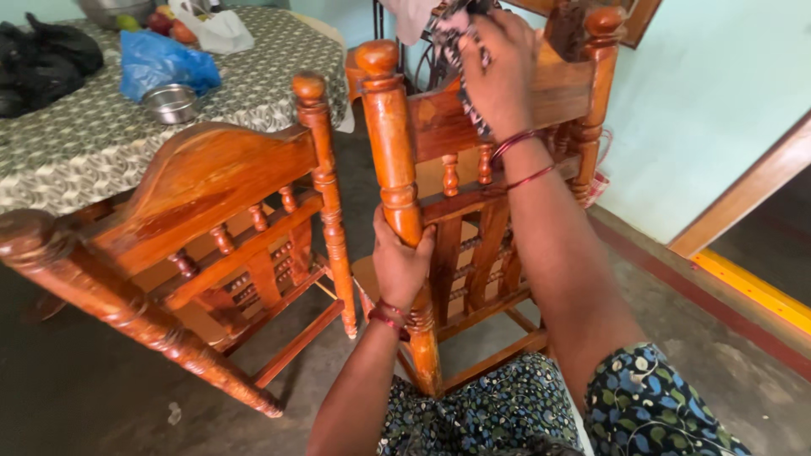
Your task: The person wipes a wooden chair with a patterned cloth, cleaning the backrest, seat, and legs. The person then moves to a second wooden chair and repeats the wiping process on its backrest and seat.
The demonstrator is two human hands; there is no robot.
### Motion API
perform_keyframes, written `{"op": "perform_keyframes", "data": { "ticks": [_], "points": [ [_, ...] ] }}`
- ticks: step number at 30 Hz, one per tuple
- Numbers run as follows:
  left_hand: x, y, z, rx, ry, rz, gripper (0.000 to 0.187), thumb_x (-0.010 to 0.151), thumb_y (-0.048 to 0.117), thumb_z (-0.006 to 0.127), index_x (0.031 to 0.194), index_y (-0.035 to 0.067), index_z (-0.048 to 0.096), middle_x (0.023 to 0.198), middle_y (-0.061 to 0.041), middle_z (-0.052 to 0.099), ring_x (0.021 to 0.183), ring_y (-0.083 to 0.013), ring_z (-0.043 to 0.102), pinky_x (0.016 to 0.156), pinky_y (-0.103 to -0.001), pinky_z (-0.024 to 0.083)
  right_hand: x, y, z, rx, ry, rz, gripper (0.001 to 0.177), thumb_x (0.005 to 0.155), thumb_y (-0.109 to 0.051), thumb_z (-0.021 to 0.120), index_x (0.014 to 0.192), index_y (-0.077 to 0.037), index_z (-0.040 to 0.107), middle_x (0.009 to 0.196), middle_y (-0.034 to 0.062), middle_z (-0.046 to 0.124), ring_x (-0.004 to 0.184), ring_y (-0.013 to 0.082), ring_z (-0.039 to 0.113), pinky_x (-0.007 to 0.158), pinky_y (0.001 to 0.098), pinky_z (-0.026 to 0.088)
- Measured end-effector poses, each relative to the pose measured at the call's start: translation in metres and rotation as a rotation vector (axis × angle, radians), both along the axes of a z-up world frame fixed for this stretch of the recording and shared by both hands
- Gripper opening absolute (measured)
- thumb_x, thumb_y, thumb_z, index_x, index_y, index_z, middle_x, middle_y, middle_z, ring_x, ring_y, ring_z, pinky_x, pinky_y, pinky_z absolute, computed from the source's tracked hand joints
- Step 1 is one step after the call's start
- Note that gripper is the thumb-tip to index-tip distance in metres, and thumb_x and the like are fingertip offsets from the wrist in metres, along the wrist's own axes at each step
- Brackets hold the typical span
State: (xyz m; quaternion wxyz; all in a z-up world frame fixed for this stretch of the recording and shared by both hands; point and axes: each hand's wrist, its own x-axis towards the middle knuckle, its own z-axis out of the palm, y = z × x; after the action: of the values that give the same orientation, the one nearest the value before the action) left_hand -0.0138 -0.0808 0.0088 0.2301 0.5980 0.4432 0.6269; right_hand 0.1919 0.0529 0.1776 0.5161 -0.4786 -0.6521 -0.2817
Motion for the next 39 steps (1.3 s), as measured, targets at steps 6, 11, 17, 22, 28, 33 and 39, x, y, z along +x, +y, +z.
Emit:
{"op": "perform_keyframes", "data": {
  "ticks": [6,11,17,22,28,33,39],
  "points": [
    [0.002,-0.016,0.0,-0.225,-0.071,-0.078,0.085,0.075,0.028,0.087,0.144,0.009,0.04,0.107,-0.019,0.074,0.096,-0.034,0.075,0.082,-0.043,0.058,0.087,0.014,-0.017,-0.003,0.182,-0.039,0.028,0.111,-0.023,0.054,0.133,-0.01,0.065,0.134,0.0124,0.065,0.127,0.0342,0.057,0.12,0.0619,0.022],
    [-0.005,-0.024,0.002,-0.235,-0.017,-0.171,0.084,0.073,0.031,0.089,0.14,0.009,0.043,0.105,-0.015,0.076,0.094,-0.026,0.076,0.082,-0.038,0.059,0.159,-0.012,-0.054,0.058,0.146,-0.309,0.023,0.107,-0.016,0.057,0.125,-0.006,0.067,0.131,0.0126,0.064,0.126,0.0349,0.056,0.114,0.0642,0.021],
    [-0.01,-0.022,0.045,0.202,-0.05,-0.188,0.087,0.079,0.031,0.092,0.142,0.001,0.039,0.12,-0.019,0.069,0.108,-0.0273,0.071,0.09,-0.038,0.056,0.163,-0.072,-0.078,0.069,0.119,-0.253,0.026,0.102,-0.002,0.064,0.128,0.001,0.063,0.132,0.0196,0.054,0.125,0.0401,0.048,0.112,0.0476,0.042],
    [-0.002,-0.041,0.064,-0.149,0.001,-0.261,0.064,0.076,0.031,0.088,0.124,0.005,0.054,0.106,-0.012,0.077,0.098,-0.0182,0.076,0.085,-0.033,0.058,0.196,-0.104,-0.019,0.085,-0.006,-0.371,0.034,0.09,-0.011,0.079,0.121,-0.001,0.067,0.124,0.023,0.056,0.117,0.0431,0.049,0.101,0.0506,0.044],
    [0.03,-0.057,0.029,0.022,-0.213,-0.403,0.057,0.083,0.02,0.089,0.123,0.003,0.051,0.11,-0.009,0.068,0.099,-0.014,0.065,0.09,-0.031,0.055,0.229,-0.105,-0.021,-0.038,-0.084,-0.492,0.024,0.09,-0.009,0.08,0.112,-0.007,0.07,0.114,0.0197,0.062,0.106,0.0415,0.056,0.093,0.0495,0.048],
    [0.071,-0.093,-0.001,0.0,-0.239,-0.441,0.064,0.082,0.021,0.089,0.131,0.002,0.051,0.117,-0.01,0.069,0.105,-0.0164,0.067,0.094,-0.033,0.056,0.263,-0.122,-0.049,0.147,0.15,-0.325,0.027,0.094,-0.016,0.086,0.107,-0.003,0.067,0.099,0.014,0.067,0.093,0.0351,0.064,0.081,0.0452,0.052],
    [0.1,-0.143,-0.01,0.027,-0.127,-0.479,0.068,0.082,0.025,0.089,0.133,-0.001,0.052,0.115,-0.015,0.071,0.106,-0.0246,0.072,0.093,-0.037,0.058,0.292,-0.156,-0.077,0.201,0.375,-0.26,0.024,0.099,-0.018,0.084,0.1,-0.001,0.066,0.09,0.0092,0.068,0.082,0.0251,0.065,0.077,0.0366,0.054]
  ]
}}
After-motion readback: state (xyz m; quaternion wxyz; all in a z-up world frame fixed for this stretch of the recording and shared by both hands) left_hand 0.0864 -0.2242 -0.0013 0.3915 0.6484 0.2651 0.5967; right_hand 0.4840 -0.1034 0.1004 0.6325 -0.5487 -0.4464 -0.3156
